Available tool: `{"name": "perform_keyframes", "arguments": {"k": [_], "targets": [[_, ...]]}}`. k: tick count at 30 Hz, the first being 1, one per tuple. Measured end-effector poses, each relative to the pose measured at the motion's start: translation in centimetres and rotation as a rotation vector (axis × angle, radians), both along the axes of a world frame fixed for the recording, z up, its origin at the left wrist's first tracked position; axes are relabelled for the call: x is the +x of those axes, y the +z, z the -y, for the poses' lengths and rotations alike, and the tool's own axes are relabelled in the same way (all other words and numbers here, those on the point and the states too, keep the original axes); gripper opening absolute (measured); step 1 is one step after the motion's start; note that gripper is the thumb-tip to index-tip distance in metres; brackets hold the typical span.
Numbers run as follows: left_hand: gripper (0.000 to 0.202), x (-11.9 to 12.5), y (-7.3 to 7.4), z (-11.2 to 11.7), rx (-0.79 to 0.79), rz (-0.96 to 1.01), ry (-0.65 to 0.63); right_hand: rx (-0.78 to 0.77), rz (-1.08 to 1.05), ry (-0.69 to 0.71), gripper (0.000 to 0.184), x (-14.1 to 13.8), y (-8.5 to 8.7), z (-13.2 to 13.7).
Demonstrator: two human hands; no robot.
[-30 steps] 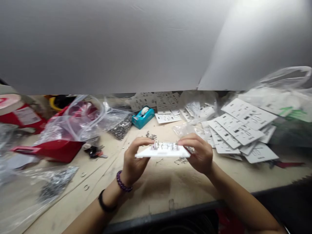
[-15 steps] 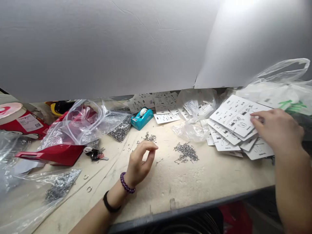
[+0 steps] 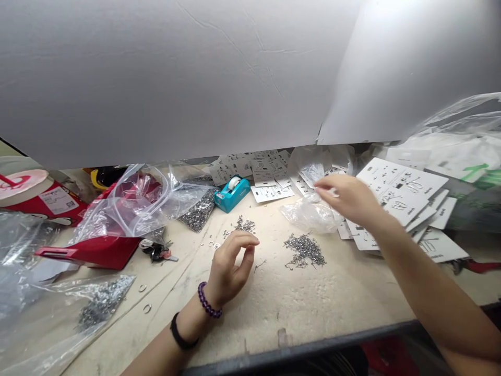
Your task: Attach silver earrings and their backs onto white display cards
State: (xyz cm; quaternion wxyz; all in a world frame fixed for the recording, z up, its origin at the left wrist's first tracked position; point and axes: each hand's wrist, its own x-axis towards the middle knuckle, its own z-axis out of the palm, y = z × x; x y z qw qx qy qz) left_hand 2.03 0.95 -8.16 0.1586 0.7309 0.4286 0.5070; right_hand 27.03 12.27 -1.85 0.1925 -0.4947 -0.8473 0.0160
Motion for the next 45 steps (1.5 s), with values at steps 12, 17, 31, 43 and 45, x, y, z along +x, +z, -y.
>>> {"name": "perform_keyframes", "arguments": {"k": [12, 17, 31, 43, 45], "targets": [[0.025, -0.2, -0.1, 0.0, 0.07, -0.099, -0.05, 0.134, 0.216, 0.248, 0.017, -7.5, -3.4, -5.4], [0.029, 0.1, 0.2, 0.6, -0.139, 0.002, -0.085, 0.369, -0.091, 0.204, 0.024, -6.6, -0.8, -0.3], [0.024, -0.3, 2.9, -2.1, -0.612, 0.576, 0.201, -0.144, -0.397, 0.316, 0.02, -4.7, -2.7, 4.6], [0.036, 1.2, 1.5, -3.4, -0.658, 0.672, 0.138, -0.3, 0.247, 0.245, 0.02, -4.8, -4.8, 5.7], [0.037, 1.3, 1.0, -2.8, -0.67, 0.714, 0.129, -0.343, 0.163, 0.223, 0.019, -4.6, -4.5, 5.6]]}}
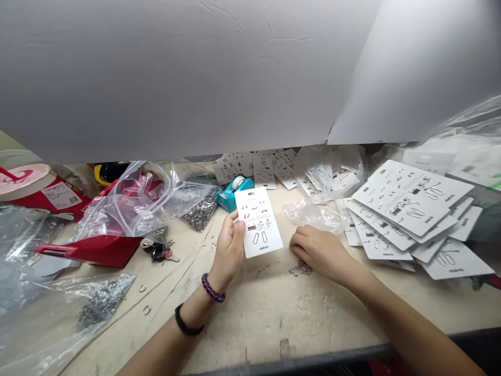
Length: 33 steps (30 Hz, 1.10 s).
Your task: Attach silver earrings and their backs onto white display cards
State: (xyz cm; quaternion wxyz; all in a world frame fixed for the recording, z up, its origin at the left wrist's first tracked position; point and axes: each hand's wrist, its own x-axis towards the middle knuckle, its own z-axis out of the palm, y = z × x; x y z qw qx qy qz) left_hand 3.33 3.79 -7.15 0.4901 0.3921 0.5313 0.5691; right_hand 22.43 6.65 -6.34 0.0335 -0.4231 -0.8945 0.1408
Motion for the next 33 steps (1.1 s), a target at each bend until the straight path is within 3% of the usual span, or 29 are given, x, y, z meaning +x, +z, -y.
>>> {"name": "perform_keyframes", "arguments": {"k": [6, 9, 15, 22, 27, 33], "targets": [[0.041, 0.2, -0.7, 0.8, 0.001, -0.065, -0.056, -0.256, -0.297, -0.203, 0.014, 1.1, 1.0, -0.4], [0.042, 0.4, -0.5, 0.8, 0.013, -0.007, -0.087, -0.36, -0.362, -0.242, 0.016, 1.6, 1.1, -0.7], [0.045, 0.4, -0.2, 0.8, 0.02, 0.05, -0.133, -0.373, -0.406, -0.248, 0.021, 2.3, 0.9, -1.2], [0.045, 0.3, -0.2, 0.7, 0.013, 0.062, -0.096, -0.347, -0.446, -0.213, 0.026, 2.7, 0.7, -1.5], [0.042, 0.3, -0.4, 0.9, 0.035, 0.041, -0.116, -0.382, -0.459, -0.268, 0.027, 2.6, 1.2, -1.3], [0.039, 0.3, -0.9, 1.1, 0.073, 0.019, -0.153, -0.448, -0.661, -0.292, 0.026, 2.3, 1.5, -0.9]]}}
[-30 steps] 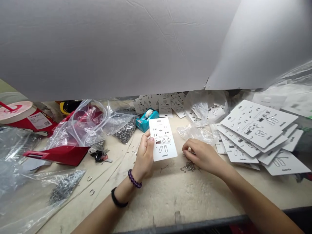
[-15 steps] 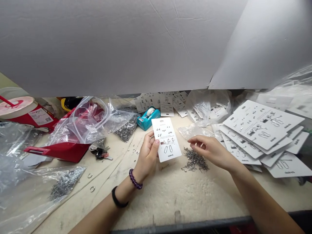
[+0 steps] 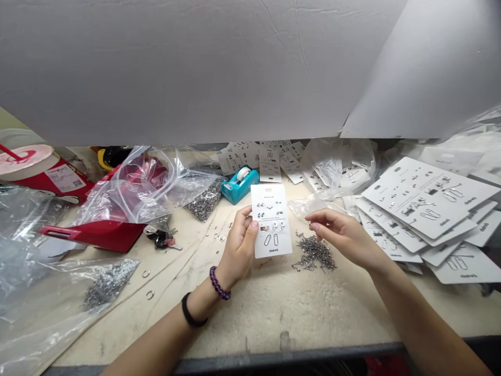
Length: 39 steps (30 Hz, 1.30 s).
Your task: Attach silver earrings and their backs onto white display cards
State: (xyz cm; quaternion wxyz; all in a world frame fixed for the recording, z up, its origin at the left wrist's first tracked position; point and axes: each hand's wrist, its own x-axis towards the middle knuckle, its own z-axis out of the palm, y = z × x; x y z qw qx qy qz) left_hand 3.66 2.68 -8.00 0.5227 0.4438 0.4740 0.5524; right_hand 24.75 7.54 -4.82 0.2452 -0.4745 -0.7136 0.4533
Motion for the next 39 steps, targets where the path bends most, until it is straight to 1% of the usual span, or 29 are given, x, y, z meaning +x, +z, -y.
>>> {"name": "perform_keyframes", "arguments": {"k": [3, 6, 8, 12, 16, 21, 23, 26, 29, 34, 39], "targets": [[0.04, 0.2, -0.1, 0.1, 0.013, -0.016, -0.04, 0.012, -0.114, -0.05, 0.024, -0.4, -0.1, 0.3], [0.038, 0.4, -0.1, 0.3, 0.043, -0.06, -0.06, 0.051, -0.18, -0.083, 0.017, -0.9, -0.3, 0.7], [0.036, 0.5, -0.1, 0.4, 0.061, -0.092, -0.067, 0.059, -0.215, -0.081, 0.014, -1.1, -0.5, 0.9], [0.036, 0.6, -0.2, 0.4, 0.058, -0.123, -0.059, -0.02, -0.276, -0.034, 0.012, -1.5, -0.8, 1.2], [0.037, 0.4, -0.5, 0.2, 0.062, -0.153, -0.024, -0.044, -0.236, 0.029, 0.012, -1.9, -1.2, 1.4], [0.039, 0.4, -0.8, 0.3, 0.077, -0.212, 0.014, 0.044, -0.198, 0.042, 0.013, -2.3, -1.3, 1.5], [0.04, 0.5, -0.8, 0.4, 0.052, -0.205, 0.011, 0.029, -0.209, 0.028, 0.013, -2.4, -1.5, 1.6], [0.042, 0.5, -0.7, 0.6, 0.029, -0.193, 0.005, -0.034, -0.225, -0.018, 0.016, -2.5, -1.9, 1.8], [0.04, 0.5, -0.8, 0.6, 0.061, -0.224, 0.017, -0.042, -0.228, -0.038, 0.019, -2.6, -2.2, 1.9], [0.037, 0.5, -1.1, 0.6, 0.124, -0.285, 0.027, -0.056, -0.224, -0.086, 0.017, -2.8, -2.3, 2.0], [0.036, 0.4, -1.3, 0.6, 0.159, -0.339, 0.023, -0.082, -0.242, -0.064, 0.016, -2.9, -2.3, 1.9]]}}
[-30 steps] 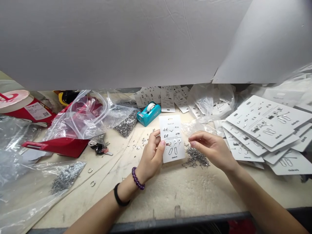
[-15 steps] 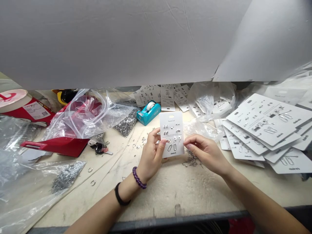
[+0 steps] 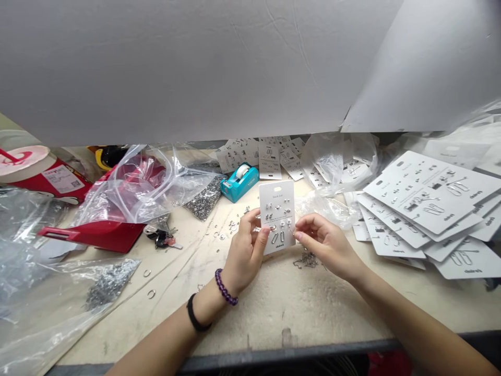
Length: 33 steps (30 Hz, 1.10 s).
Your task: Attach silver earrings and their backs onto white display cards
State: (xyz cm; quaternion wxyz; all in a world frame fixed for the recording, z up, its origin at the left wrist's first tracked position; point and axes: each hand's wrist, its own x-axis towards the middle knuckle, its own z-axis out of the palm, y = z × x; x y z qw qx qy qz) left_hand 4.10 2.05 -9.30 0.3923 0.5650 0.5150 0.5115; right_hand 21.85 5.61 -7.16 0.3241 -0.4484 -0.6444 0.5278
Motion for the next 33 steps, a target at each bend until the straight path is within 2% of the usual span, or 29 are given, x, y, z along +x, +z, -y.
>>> {"name": "perform_keyframes", "arguments": {"k": [12, 17, 24, 27, 29, 33], "targets": [[0.032, 0.0, -0.2, 0.2, 0.079, -0.028, -0.027, 0.02, -0.036, -0.066, 0.015, -0.2, -0.4, -0.2], [0.034, 0.2, -0.6, 0.2, 0.104, 0.004, -0.055, 0.06, 0.055, -0.094, 0.014, -0.4, -0.3, 0.0], [0.036, 0.0, 0.9, -0.2, 0.045, 0.129, 0.045, 0.059, 0.15, -0.063, 0.025, 0.8, 0.8, -0.8], [0.039, -0.2, 1.7, -0.5, -0.016, 0.195, 0.094, 0.159, 0.326, -0.006, 0.025, 1.5, 1.2, -1.3], [0.04, -0.3, 2.0, -0.7, -0.071, 0.242, 0.123, 0.247, 0.48, 0.083, 0.021, 1.7, 1.2, -1.5], [0.039, -0.5, 2.1, -1.0, -0.154, 0.357, 0.132, 0.407, 0.787, 0.226, 0.015, 1.7, 0.8, -1.5]]}}
